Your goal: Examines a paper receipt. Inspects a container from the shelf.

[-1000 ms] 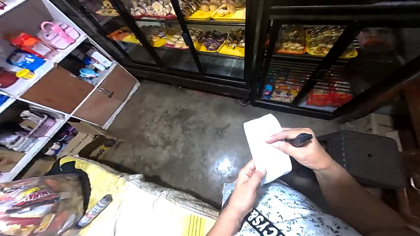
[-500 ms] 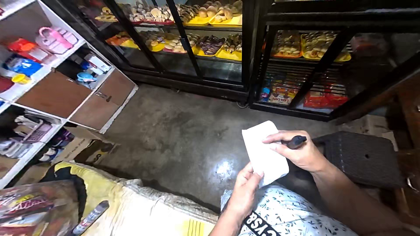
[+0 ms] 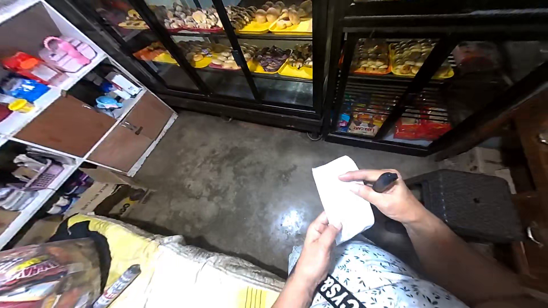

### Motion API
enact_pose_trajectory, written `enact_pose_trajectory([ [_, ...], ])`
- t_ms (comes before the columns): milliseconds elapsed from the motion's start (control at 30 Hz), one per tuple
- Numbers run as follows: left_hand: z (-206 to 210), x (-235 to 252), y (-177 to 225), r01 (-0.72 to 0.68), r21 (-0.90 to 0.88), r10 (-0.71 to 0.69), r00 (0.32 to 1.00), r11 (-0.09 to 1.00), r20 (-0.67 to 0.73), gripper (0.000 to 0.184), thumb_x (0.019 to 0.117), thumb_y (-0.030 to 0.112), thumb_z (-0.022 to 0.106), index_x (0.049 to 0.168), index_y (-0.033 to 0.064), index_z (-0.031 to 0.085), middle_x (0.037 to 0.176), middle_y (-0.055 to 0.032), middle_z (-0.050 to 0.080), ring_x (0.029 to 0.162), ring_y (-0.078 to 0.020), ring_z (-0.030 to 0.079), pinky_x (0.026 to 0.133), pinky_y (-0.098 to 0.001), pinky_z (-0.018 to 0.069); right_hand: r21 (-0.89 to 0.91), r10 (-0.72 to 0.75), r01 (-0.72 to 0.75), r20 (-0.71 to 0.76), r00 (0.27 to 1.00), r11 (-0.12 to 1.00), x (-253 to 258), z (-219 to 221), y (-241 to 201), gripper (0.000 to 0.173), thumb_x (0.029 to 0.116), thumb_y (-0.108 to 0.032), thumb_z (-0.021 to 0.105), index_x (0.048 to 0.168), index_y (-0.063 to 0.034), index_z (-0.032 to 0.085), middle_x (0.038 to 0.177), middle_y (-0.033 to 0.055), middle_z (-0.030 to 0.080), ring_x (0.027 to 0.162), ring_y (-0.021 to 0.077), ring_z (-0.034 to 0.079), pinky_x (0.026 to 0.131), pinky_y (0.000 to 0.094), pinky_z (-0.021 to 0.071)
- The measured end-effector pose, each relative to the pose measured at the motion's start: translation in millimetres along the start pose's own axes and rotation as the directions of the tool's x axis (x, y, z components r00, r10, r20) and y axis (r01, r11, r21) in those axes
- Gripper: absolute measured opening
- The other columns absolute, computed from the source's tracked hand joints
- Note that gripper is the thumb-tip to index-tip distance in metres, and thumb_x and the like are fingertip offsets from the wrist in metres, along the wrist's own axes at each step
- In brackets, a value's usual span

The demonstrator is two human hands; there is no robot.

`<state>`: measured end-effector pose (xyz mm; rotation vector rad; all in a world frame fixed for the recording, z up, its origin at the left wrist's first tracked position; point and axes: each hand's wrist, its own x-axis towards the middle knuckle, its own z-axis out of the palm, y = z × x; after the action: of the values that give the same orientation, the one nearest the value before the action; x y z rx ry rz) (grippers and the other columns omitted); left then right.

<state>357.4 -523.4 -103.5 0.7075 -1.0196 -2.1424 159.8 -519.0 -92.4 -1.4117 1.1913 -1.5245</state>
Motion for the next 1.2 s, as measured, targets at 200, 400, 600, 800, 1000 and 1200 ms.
enact_pose_trajectory([
  [200, 1.4, 0.0, 0.9, 0.009, 0.005, -0.009, 1.0, 1.0, -0.023, 0.026, 0.1008, 0.004, 0.042, 0.116, 0.0051, 0.063, 0.101, 0.0018, 0.075, 0.094, -0.0076, 0.072, 0.089, -0.0305, 0.0589, 0.009, 0.017, -0.017, -0.006, 1.0, 1.0, -0.3, 0.3, 0.2, 0.023, 0.0938, -0.002, 0.063, 0.114, -0.004, 0.075, 0.108, -0.0078, 0.075, 0.084, -0.0075, 0.064, 0.076, 0.0119, 0.0533],
  [400, 1.1, -0.3, 0.5, 0.009, -0.008, -0.01, 1.0, 1.0, -0.014, 0.026, 0.1013, 0.003, 0.041, 0.116, 0.0051, 0.062, 0.101, 0.001, 0.075, 0.094, -0.0084, 0.072, 0.089, -0.0312, 0.0588, 0.003, 0.016, -0.016, -0.02, 1.0, 1.0, -0.6, 1.2, 0.7, 0.024, 0.0927, 0.0, 0.062, 0.113, -0.0029, 0.075, 0.107, -0.007, 0.075, 0.085, -0.0068, 0.064, 0.077, 0.0124, 0.0538],
  [600, -0.1, -0.3, -2.3, -0.006, -0.014, 0.006, 1.0, 1.0, 0.005, 0.026, 0.1016, 0.003, 0.042, 0.116, 0.0051, 0.063, 0.103, 0.0011, 0.075, 0.095, -0.0083, 0.071, 0.091, -0.0315, 0.0583, -0.003, 0.004, -0.004, -0.034, 0.999, 1.0, -1.8, 0.4, 2.2, 0.024, 0.0928, -0.001, 0.063, 0.114, -0.0035, 0.075, 0.108, -0.0068, 0.076, 0.087, -0.0065, 0.065, 0.078, 0.0128, 0.0541],
  [800, 1.2, -1.5, -2.8, 0.012, 0.016, -0.012, 1.0, 1.0, 0.01, 0.025, 0.1012, 0.003, 0.042, 0.115, 0.0052, 0.063, 0.102, 0.0023, 0.074, 0.095, -0.007, 0.071, 0.09, -0.0305, 0.0582, -0.008, 0.009, -0.01, -0.063, 0.998, 1.0, -3.2, 0.1, 1.6, 0.024, 0.0924, -0.001, 0.064, 0.114, -0.0025, 0.074, 0.105, -0.0058, 0.075, 0.086, -0.0047, 0.066, 0.079, 0.014, 0.0551],
  [1000, 1.7, -2.8, -3.8, 0.014, 0.015, -0.014, 1.0, 1.0, 0.023, 0.026, 0.1018, 0.005, 0.042, 0.114, 0.0065, 0.065, 0.102, 0.003, 0.075, 0.095, -0.0067, 0.071, 0.09, -0.0304, 0.0582, -0.035, 0.037, -0.04, -0.09, 0.995, 0.999, -5.7, -1.1, -0.6, 0.024, 0.0923, -0.003, 0.065, 0.114, -0.005, 0.075, 0.102, -0.0081, 0.075, 0.079, -0.0069, 0.063, 0.074, 0.0125, 0.0534],
  [1200, 1.9, -3.8, -5.1, 0.003, -0.022, -0.002, 0.999, 1.0, 0.042, 0.028, 0.102, 0.004, 0.041, 0.112, 0.0065, 0.067, 0.101, 0.002, 0.075, 0.094, -0.0068, 0.071, 0.089, -0.03, 0.0582, -0.03, 0.021, -0.024, -0.102, 0.995, 0.999, -6.6, -1.9, -2.7, 0.026, 0.0912, 0.0, 0.064, 0.114, -0.0041, 0.075, 0.104, -0.0063, 0.076, 0.083, -0.0037, 0.067, 0.077, 0.0149, 0.0562],
])
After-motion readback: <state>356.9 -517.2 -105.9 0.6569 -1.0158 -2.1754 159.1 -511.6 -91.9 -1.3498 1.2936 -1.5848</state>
